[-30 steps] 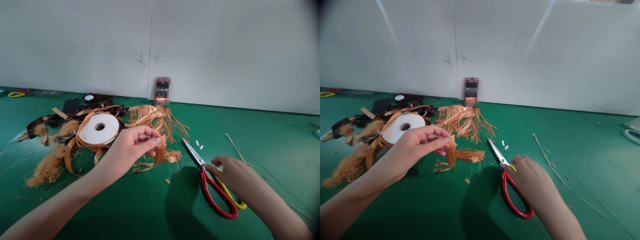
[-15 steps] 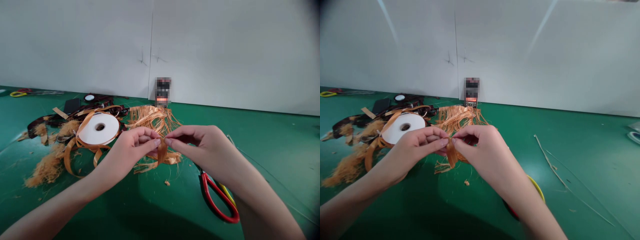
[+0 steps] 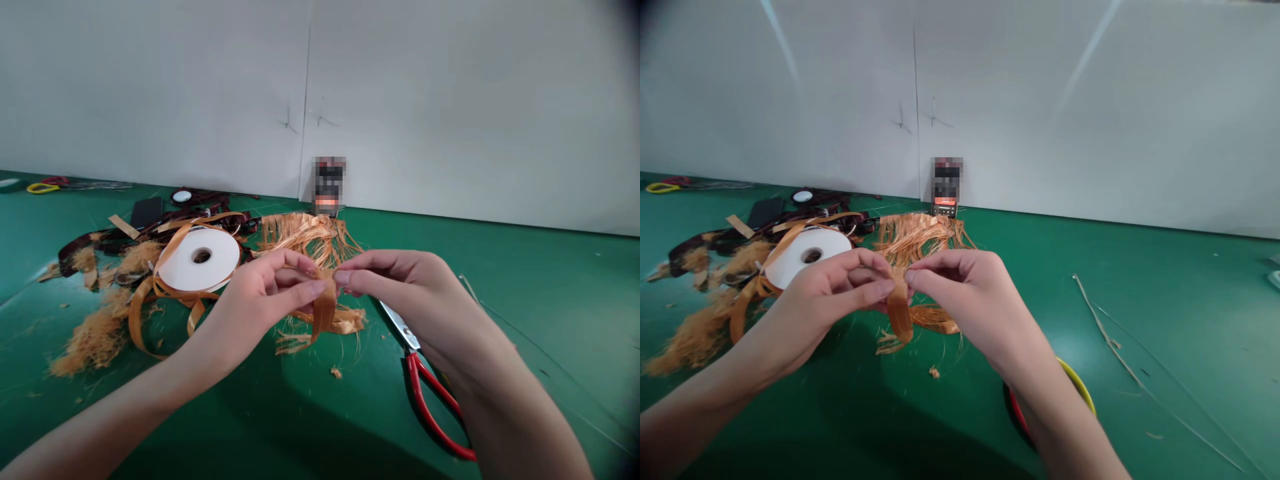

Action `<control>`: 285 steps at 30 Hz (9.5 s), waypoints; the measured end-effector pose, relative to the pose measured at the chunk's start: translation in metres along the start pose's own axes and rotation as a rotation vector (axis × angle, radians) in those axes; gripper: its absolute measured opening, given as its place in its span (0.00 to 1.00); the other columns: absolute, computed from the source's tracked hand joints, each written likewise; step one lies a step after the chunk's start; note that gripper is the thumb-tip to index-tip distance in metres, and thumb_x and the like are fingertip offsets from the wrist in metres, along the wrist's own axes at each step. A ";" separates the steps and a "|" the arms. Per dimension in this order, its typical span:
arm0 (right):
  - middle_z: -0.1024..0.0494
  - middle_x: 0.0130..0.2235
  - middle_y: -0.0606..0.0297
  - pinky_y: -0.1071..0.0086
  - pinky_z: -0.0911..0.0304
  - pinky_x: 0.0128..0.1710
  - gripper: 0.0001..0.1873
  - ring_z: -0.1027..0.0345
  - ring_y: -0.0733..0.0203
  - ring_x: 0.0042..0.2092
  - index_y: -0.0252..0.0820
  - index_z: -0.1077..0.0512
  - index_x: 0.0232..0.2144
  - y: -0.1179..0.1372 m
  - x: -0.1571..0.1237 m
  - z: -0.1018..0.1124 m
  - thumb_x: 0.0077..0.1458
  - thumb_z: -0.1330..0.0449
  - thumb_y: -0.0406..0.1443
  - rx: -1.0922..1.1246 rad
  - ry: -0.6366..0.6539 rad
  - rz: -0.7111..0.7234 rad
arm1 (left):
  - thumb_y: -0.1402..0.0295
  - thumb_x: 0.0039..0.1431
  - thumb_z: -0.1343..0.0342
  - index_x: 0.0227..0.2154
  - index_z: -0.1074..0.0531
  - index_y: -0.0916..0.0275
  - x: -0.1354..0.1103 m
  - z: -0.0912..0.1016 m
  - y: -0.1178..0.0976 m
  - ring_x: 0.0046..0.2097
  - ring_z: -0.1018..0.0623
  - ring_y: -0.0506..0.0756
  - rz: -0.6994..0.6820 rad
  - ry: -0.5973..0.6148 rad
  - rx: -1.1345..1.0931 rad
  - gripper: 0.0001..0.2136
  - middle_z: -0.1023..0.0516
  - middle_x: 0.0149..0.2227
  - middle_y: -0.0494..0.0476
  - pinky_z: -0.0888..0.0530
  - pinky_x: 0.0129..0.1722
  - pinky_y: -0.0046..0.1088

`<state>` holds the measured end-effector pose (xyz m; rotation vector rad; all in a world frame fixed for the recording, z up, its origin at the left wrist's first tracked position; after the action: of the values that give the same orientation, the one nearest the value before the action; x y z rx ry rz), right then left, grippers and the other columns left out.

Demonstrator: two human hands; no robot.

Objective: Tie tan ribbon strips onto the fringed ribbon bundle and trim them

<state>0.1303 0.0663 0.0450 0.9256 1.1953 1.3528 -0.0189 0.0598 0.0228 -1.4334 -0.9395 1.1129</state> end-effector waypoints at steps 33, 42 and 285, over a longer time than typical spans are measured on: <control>0.18 0.27 0.69 0.73 0.30 0.29 0.15 0.26 0.65 0.31 0.42 0.27 0.38 -0.005 0.003 -0.002 0.46 0.31 0.36 -0.156 0.069 0.005 | 0.71 0.46 0.32 0.46 0.30 0.59 0.005 -0.017 0.025 0.37 0.17 0.54 0.196 0.096 0.069 0.22 0.16 0.28 0.48 0.24 0.38 0.27; 0.20 0.28 0.70 0.74 0.31 0.33 0.13 0.26 0.67 0.33 0.41 0.28 0.37 0.001 0.003 0.014 0.48 0.32 0.34 -0.147 -0.051 0.077 | 0.71 0.47 0.33 0.46 0.30 0.60 0.005 -0.021 0.028 0.36 0.17 0.54 0.208 0.113 0.089 0.21 0.18 0.26 0.46 0.24 0.38 0.25; 0.37 0.32 0.69 0.85 0.47 0.16 0.10 0.61 0.75 0.19 0.42 0.34 0.22 -0.057 -0.001 0.034 0.46 0.43 0.24 0.785 0.066 0.102 | 0.66 0.45 0.31 0.30 0.21 0.59 -0.015 0.000 0.033 0.30 0.22 0.49 0.096 0.122 0.344 0.08 0.19 0.26 0.48 0.26 0.30 0.20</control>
<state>0.1753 0.0675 -0.0033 1.5058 1.7976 0.9835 -0.0228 0.0409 -0.0078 -1.2553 -0.5654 1.1786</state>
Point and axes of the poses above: each hand's wrist, its own x-axis towards the middle knuckle, its own z-axis out of the back of the hand, y = z × x, the point moved 8 cm from there along x, towards the middle knuckle
